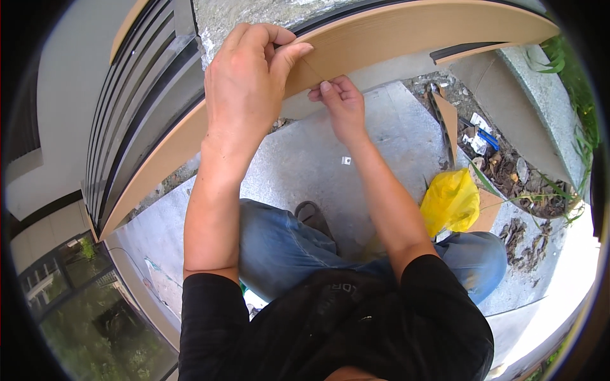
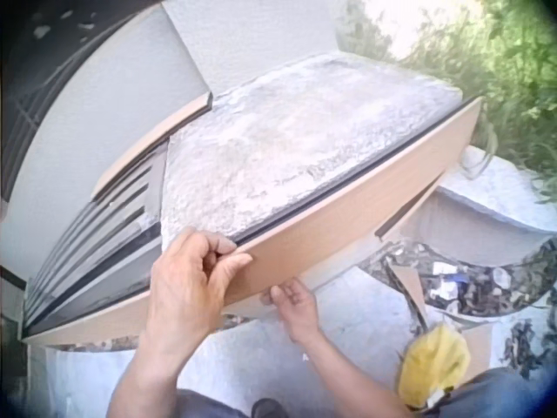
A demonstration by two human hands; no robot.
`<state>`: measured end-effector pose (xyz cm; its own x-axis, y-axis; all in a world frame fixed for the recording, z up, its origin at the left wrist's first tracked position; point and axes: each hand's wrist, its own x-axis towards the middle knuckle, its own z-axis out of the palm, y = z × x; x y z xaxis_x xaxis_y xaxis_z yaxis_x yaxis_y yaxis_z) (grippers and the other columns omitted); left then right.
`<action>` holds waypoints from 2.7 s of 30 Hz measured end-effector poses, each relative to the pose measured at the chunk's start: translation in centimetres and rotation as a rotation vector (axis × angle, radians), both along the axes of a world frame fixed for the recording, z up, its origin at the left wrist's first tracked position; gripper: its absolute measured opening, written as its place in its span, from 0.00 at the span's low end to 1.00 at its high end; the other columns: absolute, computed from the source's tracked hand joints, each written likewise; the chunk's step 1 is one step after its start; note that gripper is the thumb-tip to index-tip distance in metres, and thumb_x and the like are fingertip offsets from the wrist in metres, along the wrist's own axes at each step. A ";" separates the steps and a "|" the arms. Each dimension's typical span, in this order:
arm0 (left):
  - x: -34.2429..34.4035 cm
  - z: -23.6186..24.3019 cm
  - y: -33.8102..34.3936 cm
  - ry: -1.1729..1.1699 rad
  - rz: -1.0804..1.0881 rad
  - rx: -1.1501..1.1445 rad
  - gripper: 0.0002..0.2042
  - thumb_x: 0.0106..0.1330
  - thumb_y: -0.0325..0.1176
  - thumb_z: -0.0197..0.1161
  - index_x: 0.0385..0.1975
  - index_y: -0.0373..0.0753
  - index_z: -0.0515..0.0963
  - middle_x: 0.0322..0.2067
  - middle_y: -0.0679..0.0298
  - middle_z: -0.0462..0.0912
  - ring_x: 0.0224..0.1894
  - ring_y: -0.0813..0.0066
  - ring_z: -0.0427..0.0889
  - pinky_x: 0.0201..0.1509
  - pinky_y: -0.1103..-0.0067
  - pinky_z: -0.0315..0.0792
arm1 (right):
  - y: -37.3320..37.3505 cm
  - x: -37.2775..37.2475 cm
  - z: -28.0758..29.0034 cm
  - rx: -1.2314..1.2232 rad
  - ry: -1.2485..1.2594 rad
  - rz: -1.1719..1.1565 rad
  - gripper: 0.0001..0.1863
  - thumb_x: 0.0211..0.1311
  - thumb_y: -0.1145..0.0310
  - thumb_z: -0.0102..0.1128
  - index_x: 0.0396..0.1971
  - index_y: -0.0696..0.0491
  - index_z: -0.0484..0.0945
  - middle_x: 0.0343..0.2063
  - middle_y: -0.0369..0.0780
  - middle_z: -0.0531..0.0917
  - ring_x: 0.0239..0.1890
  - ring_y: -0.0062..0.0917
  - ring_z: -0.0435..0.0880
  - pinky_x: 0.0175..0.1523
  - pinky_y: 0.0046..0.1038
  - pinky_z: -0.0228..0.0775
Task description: The person carries a strip of trim and fits it along with a curved panel against the concrete structure by hand.
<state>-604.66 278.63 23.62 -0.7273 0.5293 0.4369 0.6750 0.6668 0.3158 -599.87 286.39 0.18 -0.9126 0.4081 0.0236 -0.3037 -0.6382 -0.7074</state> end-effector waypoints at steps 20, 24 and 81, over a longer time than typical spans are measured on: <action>0.2 0.0 -0.2 0.052 -0.027 -0.065 0.14 0.58 0.38 0.77 0.37 0.39 0.83 0.29 0.61 0.77 0.29 0.64 0.80 0.34 0.70 0.76 | 0.9 -0.6 -0.9 -0.053 -0.022 0.074 0.10 0.73 0.70 0.62 0.46 0.61 0.80 0.39 0.44 0.88 0.40 0.27 0.88 0.50 0.31 0.82; 0.0 0.1 -0.8 0.078 -0.070 -0.071 0.14 0.57 0.35 0.78 0.39 0.39 0.82 0.29 0.61 0.77 0.29 0.65 0.80 0.33 0.69 0.76 | 0.8 -0.7 -0.8 -0.077 -0.025 0.065 0.10 0.72 0.71 0.63 0.46 0.61 0.81 0.39 0.44 0.88 0.39 0.27 0.88 0.50 0.32 0.83; 0.8 -0.5 -0.5 -0.008 -0.012 0.051 0.04 0.66 0.29 0.69 0.36 0.36 0.83 0.30 0.61 0.79 0.28 0.69 0.78 0.33 0.75 0.73 | 0.8 -0.5 -1.1 0.012 -0.035 0.067 0.12 0.78 0.68 0.55 0.44 0.63 0.80 0.36 0.44 0.87 0.37 0.27 0.88 0.45 0.30 0.84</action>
<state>-603.87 278.09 23.13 -0.7244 0.5152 0.4581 0.6804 0.6414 0.3545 -600.38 287.20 -0.94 -0.9381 0.3463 -0.0041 -0.2358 -0.6475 -0.7247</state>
